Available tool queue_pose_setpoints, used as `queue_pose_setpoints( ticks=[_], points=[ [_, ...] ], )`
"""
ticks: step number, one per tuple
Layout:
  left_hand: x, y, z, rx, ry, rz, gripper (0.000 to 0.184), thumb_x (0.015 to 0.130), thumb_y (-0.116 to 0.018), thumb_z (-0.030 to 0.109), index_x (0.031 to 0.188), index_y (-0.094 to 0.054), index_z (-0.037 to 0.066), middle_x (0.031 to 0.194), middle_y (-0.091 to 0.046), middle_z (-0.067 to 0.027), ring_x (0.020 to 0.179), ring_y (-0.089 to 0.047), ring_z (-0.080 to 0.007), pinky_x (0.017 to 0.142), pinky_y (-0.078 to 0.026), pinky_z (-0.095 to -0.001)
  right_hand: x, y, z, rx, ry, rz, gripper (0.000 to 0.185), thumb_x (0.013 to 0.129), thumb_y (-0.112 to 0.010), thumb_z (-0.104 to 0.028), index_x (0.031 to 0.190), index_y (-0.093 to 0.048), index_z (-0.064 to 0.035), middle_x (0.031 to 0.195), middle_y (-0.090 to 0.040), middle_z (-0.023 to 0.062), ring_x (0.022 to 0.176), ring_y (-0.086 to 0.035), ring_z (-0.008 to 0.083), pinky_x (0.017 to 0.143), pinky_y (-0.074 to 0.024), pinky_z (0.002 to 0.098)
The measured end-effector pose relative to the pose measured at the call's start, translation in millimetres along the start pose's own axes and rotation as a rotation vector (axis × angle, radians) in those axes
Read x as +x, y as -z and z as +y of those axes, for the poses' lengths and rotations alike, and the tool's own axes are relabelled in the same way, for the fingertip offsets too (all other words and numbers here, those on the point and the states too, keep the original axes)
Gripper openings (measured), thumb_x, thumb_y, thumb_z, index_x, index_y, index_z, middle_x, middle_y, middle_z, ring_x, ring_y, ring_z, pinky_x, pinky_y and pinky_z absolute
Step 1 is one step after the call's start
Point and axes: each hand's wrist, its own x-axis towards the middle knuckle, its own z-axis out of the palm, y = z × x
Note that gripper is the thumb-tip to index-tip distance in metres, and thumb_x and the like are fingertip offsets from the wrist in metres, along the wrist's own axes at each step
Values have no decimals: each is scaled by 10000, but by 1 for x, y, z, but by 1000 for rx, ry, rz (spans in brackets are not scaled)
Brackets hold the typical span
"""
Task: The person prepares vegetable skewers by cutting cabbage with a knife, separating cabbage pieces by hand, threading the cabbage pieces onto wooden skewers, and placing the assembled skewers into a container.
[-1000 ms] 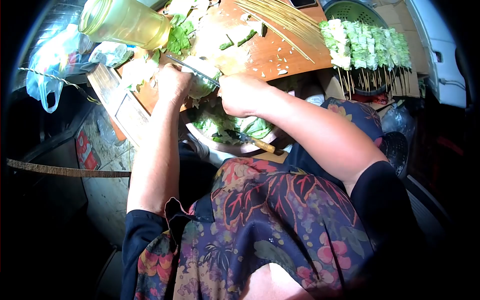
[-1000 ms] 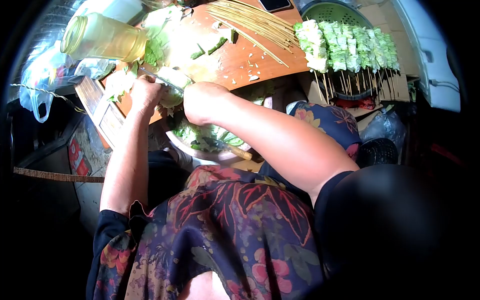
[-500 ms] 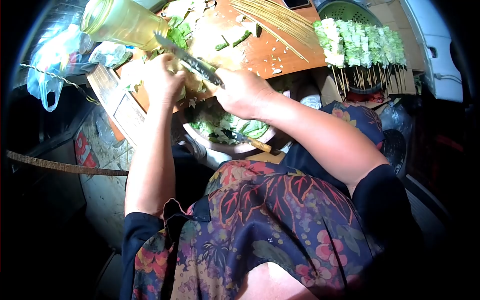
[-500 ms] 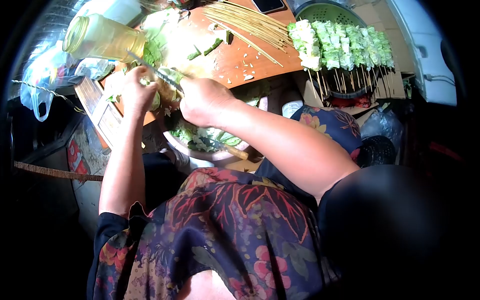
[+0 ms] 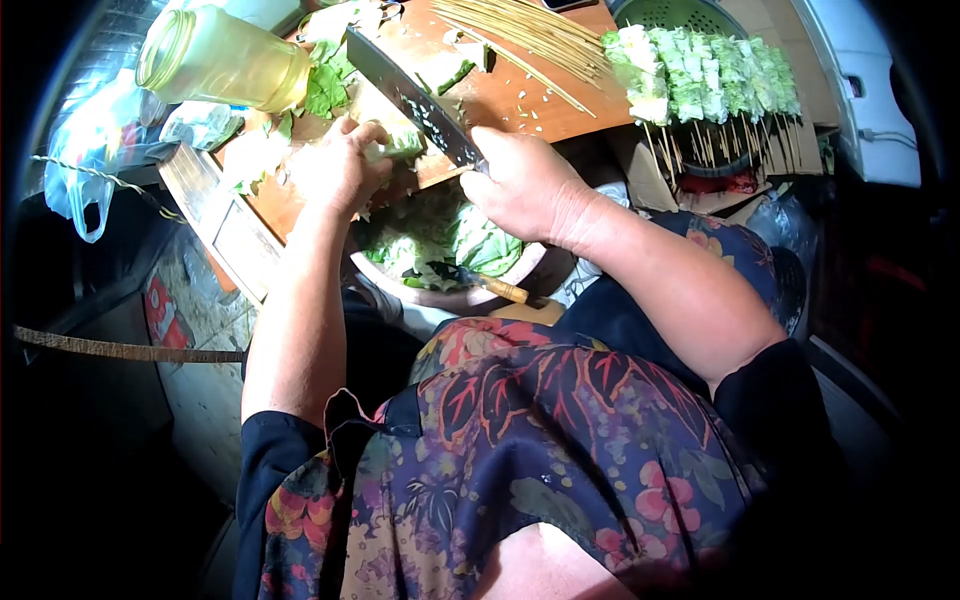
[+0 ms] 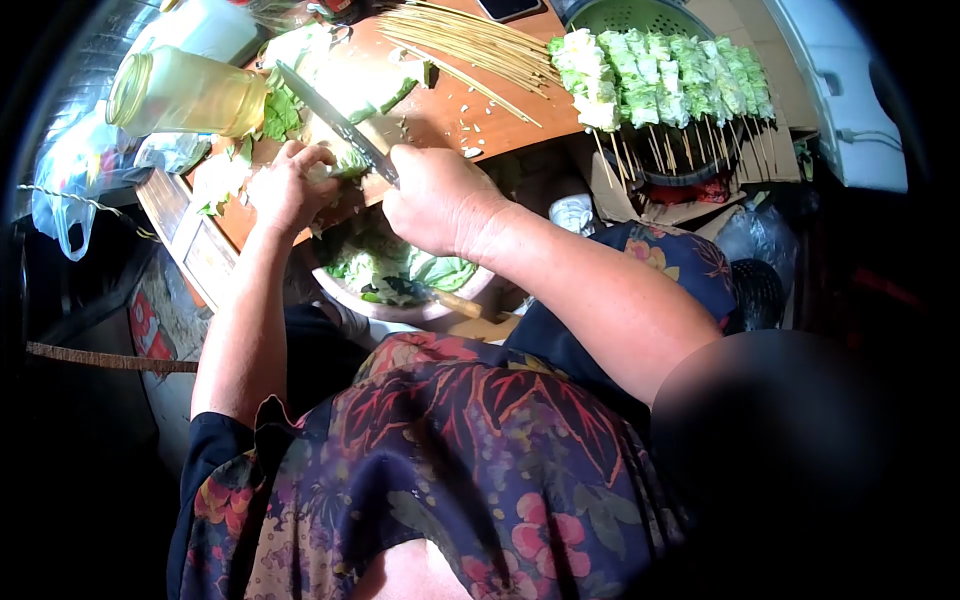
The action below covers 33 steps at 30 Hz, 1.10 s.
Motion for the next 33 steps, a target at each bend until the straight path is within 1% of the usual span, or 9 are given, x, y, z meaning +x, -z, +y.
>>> queue_pose_setpoints(
  ticks=[2, 4, 7, 15, 17, 24, 26, 30, 33],
  points=[
    [-2, -12, 0, -79, 32, 33, 239, 682, -732, 170, 903, -652, 129, 983, -592, -74, 945, -589, -264, 819, -473, -371, -5, -3, 5, -50, -19, -22, 242, 812, -489, -186, 919, -527, 28, 814, -611, 258, 827, -602, 414, 772, -472, 462],
    [-5, -21, 5, -153, -43, 215, 237, 684, -748, 182, 884, -650, 101, 920, -608, -95, 896, -601, -271, 796, -482, -366, -11, -10, 9, -120, -20, -49, 236, 816, -493, -188, 939, -512, 12, 786, -606, 246, 800, -596, 421, 753, -473, 483],
    [-4, -25, 11, -242, 80, 150, 246, 681, -755, 192, 876, -652, 84, 880, -617, -106, 841, -613, -288, 768, -491, -366, -20, -13, 8, -166, -47, -104, 244, 820, -493, -182, 968, -516, 11, 796, -614, 244, 797, -599, 423, 749, -477, 488],
    [-3, -28, 14, -171, 59, 195, 256, 680, -760, 197, 870, -657, 61, 869, -628, -122, 804, -623, -299, 748, -497, -375, -22, -17, 12, -213, -32, -108, 233, 811, -494, -129, 972, -522, 36, 795, -623, 251, 796, -617, 416, 747, -482, 489],
    [-3, -29, 14, -181, 65, 187, 258, 680, -762, 198, 871, -658, 59, 867, -632, -122, 804, -627, -295, 749, -498, -373, -21, -12, 6, -231, -9, -127, 244, 760, -486, -65, 940, -584, 68, 797, -642, 240, 815, -644, 362, 758, -500, 426],
    [2, -30, 15, -237, 211, 42, 295, 701, -750, 184, 931, -639, 37, 940, -623, -132, 921, -603, -295, 830, -484, -377, -3, -15, 2, -334, -30, -209, 203, 742, -496, -51, 842, -645, 43, 843, -660, 224, 851, -653, 348, 765, -508, 399],
    [0, -33, 14, -218, 226, 60, 307, 700, -752, 188, 937, -637, 32, 939, -622, -138, 925, -600, -297, 837, -482, -378, 2, -18, 4, -353, -18, -223, 288, 767, -481, -40, 1024, -537, 75, 804, -628, 267, 801, -632, 393, 721, -494, 457],
    [-8, -27, 16, -250, 189, 95, 317, 705, -749, 196, 958, -635, 44, 970, -607, -140, 946, -590, -311, 849, -478, -385, 4, -31, 17, -343, -18, -172, 268, 782, -470, -50, 1011, -540, 72, 813, -629, 266, 811, -632, 392, 730, -495, 460],
    [-18, -26, 14, -185, 143, 141, 334, 704, -754, 185, 985, -635, 50, 988, -603, -135, 941, -599, -305, 832, -486, -371, 1, -31, 22, -370, -40, -162, 293, 777, -483, -50, 1042, -583, 27, 904, -655, 213, 887, -646, 338, 779, -503, 410]
  ],
)
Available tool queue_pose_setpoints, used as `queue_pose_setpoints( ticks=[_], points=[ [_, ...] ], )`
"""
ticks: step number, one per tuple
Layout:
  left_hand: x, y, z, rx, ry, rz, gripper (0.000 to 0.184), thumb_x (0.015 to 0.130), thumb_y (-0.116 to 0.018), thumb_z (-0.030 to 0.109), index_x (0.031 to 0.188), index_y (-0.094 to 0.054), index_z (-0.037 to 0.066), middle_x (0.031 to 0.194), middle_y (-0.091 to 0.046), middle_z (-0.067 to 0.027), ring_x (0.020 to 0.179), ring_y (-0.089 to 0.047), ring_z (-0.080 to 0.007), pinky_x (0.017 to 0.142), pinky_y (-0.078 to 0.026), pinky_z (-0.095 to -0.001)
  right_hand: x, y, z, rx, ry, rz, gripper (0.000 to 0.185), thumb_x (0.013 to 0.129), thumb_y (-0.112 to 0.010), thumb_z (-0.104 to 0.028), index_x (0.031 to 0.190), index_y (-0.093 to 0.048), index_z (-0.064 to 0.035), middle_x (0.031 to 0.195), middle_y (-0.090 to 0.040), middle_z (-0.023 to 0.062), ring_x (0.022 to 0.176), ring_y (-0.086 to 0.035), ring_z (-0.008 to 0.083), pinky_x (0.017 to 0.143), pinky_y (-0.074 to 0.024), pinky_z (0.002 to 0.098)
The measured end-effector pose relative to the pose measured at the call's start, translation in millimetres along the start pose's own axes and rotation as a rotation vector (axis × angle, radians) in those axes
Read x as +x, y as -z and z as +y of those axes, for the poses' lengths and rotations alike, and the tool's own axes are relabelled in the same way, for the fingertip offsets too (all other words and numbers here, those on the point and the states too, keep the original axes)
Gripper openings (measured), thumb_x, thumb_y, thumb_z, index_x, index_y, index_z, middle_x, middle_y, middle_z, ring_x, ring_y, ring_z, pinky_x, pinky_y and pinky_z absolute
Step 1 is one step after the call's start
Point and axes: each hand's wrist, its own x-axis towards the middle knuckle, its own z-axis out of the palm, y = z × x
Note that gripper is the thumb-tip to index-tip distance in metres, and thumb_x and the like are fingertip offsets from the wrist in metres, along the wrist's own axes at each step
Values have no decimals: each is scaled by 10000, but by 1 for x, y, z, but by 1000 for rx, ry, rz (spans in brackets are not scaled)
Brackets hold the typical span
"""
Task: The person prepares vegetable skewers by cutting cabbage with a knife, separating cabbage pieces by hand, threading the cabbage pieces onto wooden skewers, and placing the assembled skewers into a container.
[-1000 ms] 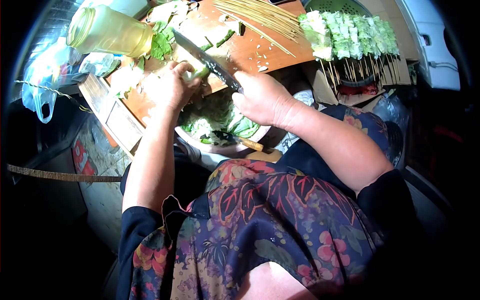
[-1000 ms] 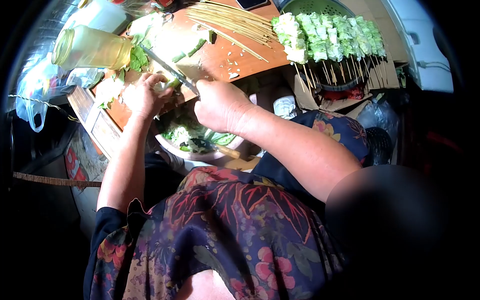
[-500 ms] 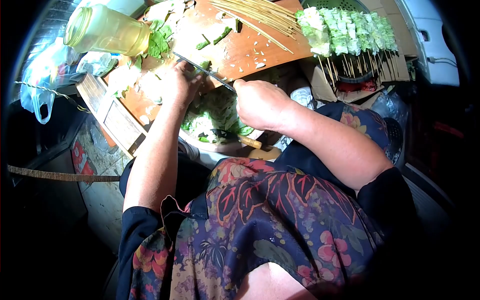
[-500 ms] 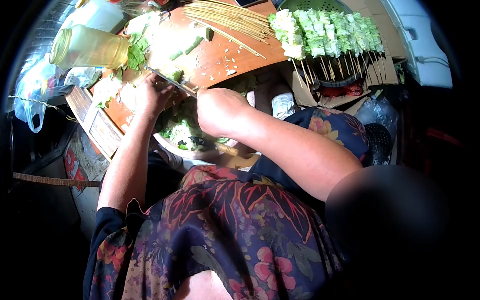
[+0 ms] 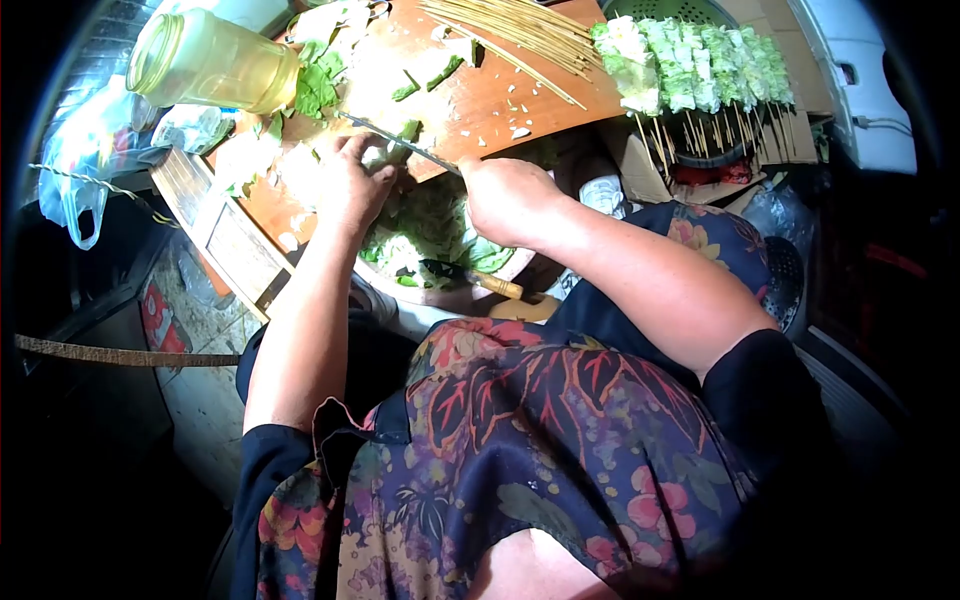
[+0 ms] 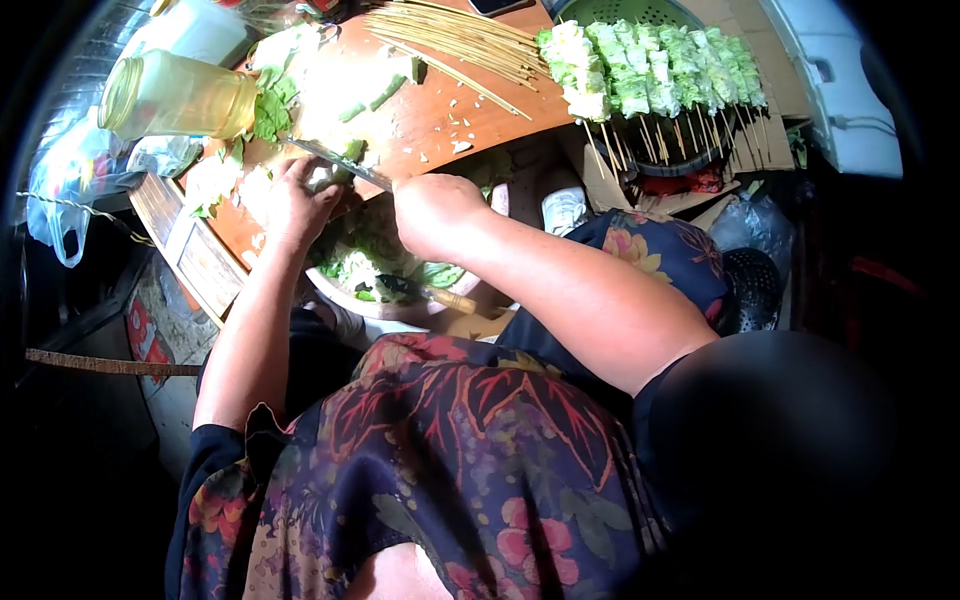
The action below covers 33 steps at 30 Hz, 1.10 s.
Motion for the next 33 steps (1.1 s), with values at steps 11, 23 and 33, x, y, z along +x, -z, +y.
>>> queue_pose_setpoints(
  ticks=[11, 23, 33],
  points=[
    [18, -10, -1, -55, 5, 107, 258, 698, -765, 177, 877, -617, 65, 851, -623, -111, 837, -623, -274, 761, -493, -347, -6, 6, 16, 96, -91, 75, 270, 810, -472, -127, 995, -560, 49, 851, -628, 267, 853, -620, 401, 794, -475, 473],
    [25, -13, -1, -87, 35, 70, 219, 672, -752, 134, 843, -631, 69, 919, -609, -107, 891, -597, -284, 813, -477, -356, -17, 14, -10, 141, -20, 47, 268, 837, -479, -154, 991, -529, 59, 836, -620, 273, 838, -615, 414, 788, -477, 483],
    [26, -11, 1, -53, 1, 79, 203, 687, -748, 145, 847, -665, 52, 869, -631, -114, 793, -632, -277, 734, -507, -355, -6, 20, -12, 166, 27, -33, 234, 807, -484, -96, 951, -541, 80, 817, -617, 285, 810, -623, 418, 747, -490, 474]
  ],
)
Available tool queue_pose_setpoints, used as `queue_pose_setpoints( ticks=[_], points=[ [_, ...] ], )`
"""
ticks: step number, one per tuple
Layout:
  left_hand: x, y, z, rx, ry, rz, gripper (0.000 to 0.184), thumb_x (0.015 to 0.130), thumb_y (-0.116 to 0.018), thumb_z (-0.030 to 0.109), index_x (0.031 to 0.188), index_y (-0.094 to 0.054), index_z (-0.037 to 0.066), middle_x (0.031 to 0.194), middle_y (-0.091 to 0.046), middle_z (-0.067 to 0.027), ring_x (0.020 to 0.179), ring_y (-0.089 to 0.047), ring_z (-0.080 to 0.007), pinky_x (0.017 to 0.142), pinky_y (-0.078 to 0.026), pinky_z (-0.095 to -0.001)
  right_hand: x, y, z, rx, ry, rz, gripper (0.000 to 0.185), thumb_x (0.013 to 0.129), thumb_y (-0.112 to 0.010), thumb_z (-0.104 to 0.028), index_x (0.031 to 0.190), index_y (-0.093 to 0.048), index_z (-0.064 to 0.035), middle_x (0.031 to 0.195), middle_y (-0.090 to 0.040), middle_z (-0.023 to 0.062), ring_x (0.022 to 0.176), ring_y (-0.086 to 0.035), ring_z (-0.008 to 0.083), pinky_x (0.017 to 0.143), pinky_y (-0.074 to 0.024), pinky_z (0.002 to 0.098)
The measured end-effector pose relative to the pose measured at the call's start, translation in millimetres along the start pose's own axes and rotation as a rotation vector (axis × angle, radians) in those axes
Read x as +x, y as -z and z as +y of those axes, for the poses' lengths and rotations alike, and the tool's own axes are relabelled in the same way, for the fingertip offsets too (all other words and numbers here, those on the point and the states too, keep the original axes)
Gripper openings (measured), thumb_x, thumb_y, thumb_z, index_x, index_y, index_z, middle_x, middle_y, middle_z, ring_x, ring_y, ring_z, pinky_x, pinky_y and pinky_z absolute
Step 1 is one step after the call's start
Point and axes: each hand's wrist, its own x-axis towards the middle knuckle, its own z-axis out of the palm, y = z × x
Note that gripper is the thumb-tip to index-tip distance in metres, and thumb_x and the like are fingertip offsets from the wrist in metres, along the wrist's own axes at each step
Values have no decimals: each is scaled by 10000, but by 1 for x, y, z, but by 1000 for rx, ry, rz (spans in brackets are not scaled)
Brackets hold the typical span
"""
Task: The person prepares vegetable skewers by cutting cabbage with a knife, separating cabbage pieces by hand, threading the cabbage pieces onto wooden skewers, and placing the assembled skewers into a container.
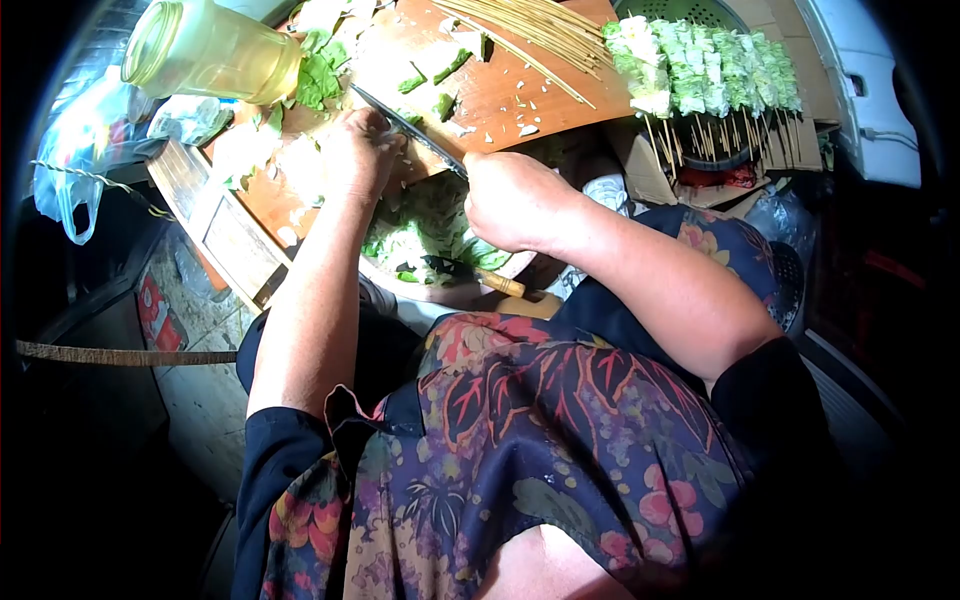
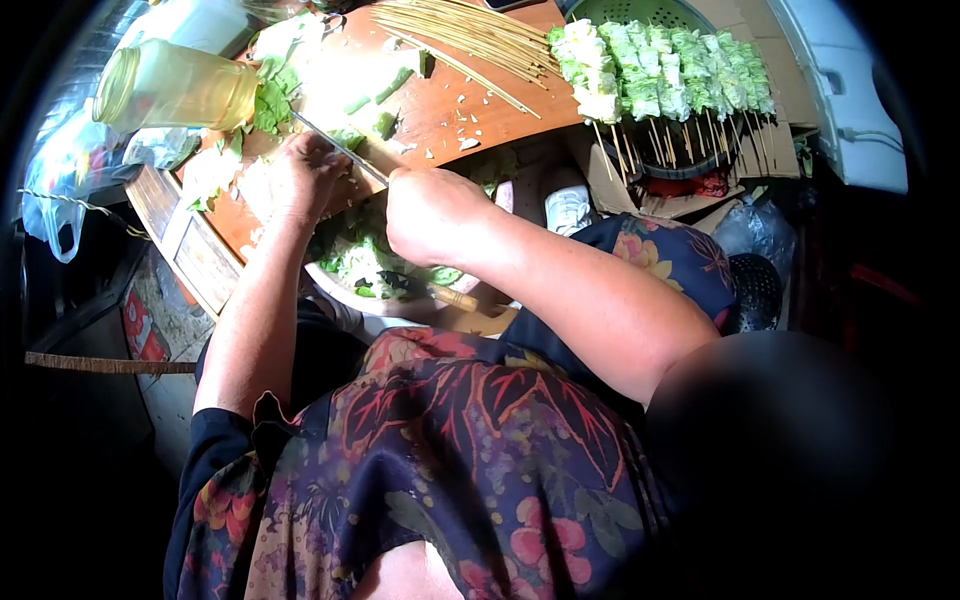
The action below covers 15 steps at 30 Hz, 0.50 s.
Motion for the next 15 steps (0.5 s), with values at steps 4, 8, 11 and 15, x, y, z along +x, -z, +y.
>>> queue_pose_setpoints(
  ticks=[4, 8, 11, 15],
  points=[
    [0, 1, -1, -39, -6, -9, 221, 677, -766, 154, 840, -661, 47, 866, -625, -112, 783, -632, -267, 729, -507, -351, 10, 4, -7, -17, -72, -63, 230, 770, -507, -68, 940, -581, 69, 867, -643, 265, 887, -643, 362, 791, -502, 410],
    [-2, 4, 4, -37, 30, -49, 219, 681, -768, 154, 837, -660, 44, 877, -623, -115, 801, -631, -268, 734, -506, -347, 20, -14, 3, -7, -104, -16, 255, 790, -486, -77, 986, -548, 74, 858, -631, 275, 873, -633, 383, 785, -491, 439],
    [-8, 3, -3, -28, 5, -26, 222, 707, -754, 176, 867, -667, 48, 913, -632, -111, 828, -630, -269, 760, -498, -333, 23, -26, 13, 12, -52, 71, 260, 809, -467, -100, 994, -523, 74, 824, -621, 285, 837, -623, 411, 773, -481, 468],
    [-9, 0, -24, -44, -66, 39, 206, 805, -659, 183, 979, -682, 74, 984, -634, -84, 871, -619, -243, 810, -480, -308, 23, -26, 19, 45, -40, 102, 255, 817, -468, -119, 980, -522, 70, 819, -621, 279, 838, -619, 413, 779, -477, 468]
  ],
)
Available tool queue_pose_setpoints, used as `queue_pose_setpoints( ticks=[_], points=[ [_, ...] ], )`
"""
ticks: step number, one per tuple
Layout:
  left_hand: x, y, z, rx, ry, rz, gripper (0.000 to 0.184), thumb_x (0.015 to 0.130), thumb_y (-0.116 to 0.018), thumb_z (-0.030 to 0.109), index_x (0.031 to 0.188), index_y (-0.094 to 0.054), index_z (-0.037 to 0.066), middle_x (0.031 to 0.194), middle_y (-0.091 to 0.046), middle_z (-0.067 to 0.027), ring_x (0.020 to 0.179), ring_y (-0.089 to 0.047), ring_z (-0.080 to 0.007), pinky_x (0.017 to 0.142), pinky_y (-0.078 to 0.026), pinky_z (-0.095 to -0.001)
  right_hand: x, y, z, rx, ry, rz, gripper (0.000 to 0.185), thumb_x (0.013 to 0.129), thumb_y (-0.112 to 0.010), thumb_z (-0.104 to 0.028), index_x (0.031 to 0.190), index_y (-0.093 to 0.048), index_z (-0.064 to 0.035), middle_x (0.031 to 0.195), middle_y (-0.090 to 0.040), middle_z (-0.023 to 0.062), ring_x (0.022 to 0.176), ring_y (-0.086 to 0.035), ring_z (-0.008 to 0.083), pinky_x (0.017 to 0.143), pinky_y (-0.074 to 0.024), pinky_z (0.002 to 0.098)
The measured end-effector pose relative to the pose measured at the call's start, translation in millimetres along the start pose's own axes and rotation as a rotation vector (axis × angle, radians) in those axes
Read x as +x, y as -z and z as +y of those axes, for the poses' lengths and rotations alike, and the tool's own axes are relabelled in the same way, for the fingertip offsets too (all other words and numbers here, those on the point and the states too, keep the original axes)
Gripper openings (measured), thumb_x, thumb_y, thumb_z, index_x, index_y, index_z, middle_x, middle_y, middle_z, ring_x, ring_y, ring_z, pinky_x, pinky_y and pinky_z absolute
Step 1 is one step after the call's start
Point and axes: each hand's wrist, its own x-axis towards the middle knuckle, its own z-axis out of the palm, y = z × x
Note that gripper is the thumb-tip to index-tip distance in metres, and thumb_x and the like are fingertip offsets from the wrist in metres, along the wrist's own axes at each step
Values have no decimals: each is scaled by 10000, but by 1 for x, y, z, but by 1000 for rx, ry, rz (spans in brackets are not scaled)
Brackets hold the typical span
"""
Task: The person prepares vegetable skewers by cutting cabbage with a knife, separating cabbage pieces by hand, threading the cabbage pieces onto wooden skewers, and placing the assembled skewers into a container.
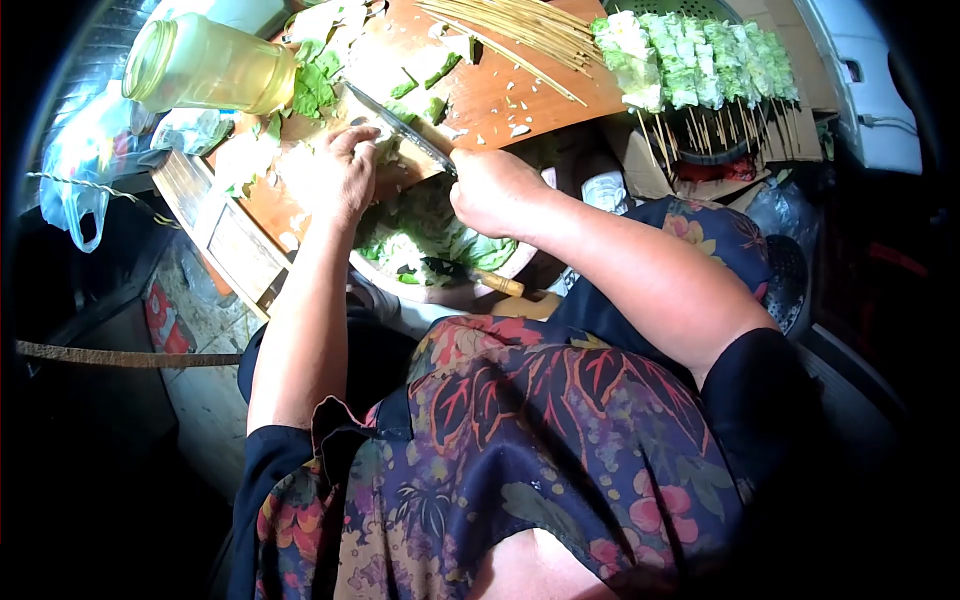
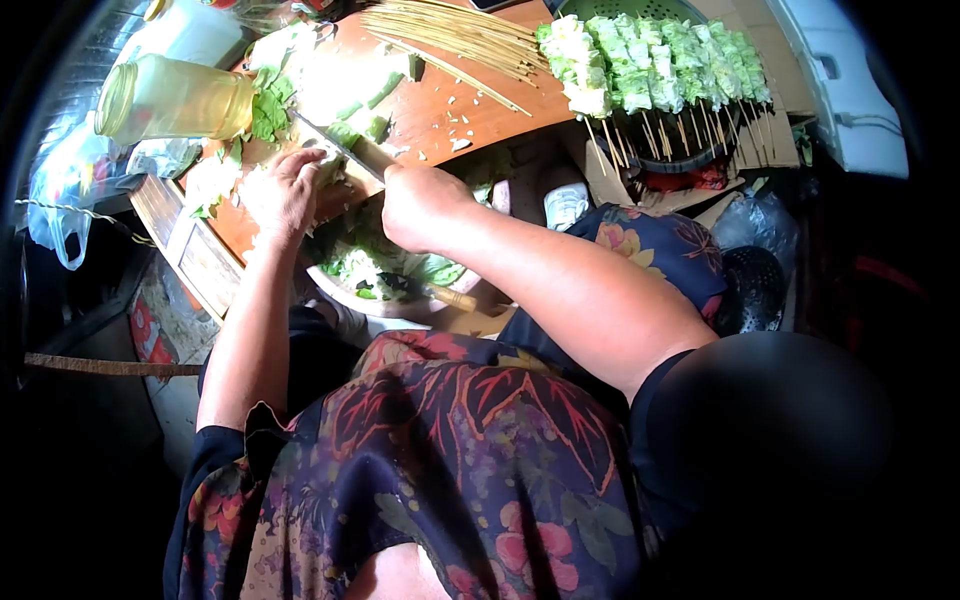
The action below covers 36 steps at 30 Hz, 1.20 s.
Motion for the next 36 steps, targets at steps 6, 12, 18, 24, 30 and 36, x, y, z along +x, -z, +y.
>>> queue_pose_setpoints(
  ticks=[6, 12, 18, 24, 30, 36],
  points=[
    [0, 15, 25, -431, 487, -193, 201, 872, -615, 126, 1058, -661, 64, 849, -632, -17, 782, -581, -82, 698, -478, -216, -16, 17, -18, 28, 30, -10, 245, 817, -467, -123, 963, -531, 64, 818, -619, 275, 837, -616, 413, 785, -476, 467],
    [5, 22, 31, -592, 767, -157, 158, 850, -644, 141, 962, -609, 36, 849, -634, -40, 703, -585, -123, 605, -526, -280, -24, 20, -22, -20, 43, -58, 228, 764, -485, -81, 930, -584, 40, 865, -640, 251, 874, -633, 377, 800, -490, 429],
    [12, 18, 13, -695, 880, -194, 178, 746, -710, 56, 881, -599, 27, 752, -613, -91, 586, -606, -179, 498, -532, -308, -21, 26, -21, -79, 87, -88, 232, 753, -495, -78, 925, -582, 52, 826, -633, 262, 836, -633, 391, 771, -496, 441],
    [15, 16, 6, -725, 893, -230, 143, 875, -612, 124, 965, -583, 18, 875, -652, -95, 705, -609, -191, 635, -546, -310, -9, 42, -28, -98, 79, -203, 196, 741, -509, -66, 875, -581, 58, 794, -625, 269, 804, -632, 398, 736, -501, 447],
    [17, 13, 3, -749, 918, -155, 72, 791, -671, -5, 831, -613, 9, 761, -627, -96, 612, -621, -177, 529, -548, -301, 0, 39, -34, -122, 40, -243, 205, 744, -517, -57, 891, -592, 64, 814, -626, 273, 809, -639, 385, 728, -507, 434],
    [15, 11, 2, -625, 845, -214, 75, 868, -621, 69, 920, -602, 19, 835, -658, -89, 715, -636, -187, 617, -540, -299, 8, 14, -24, -141, 37, -204, 225, 767, -510, -70, 935, -590, 57, 820, -634, 264, 819, -639, 388, 737, -507, 440]
  ],
)
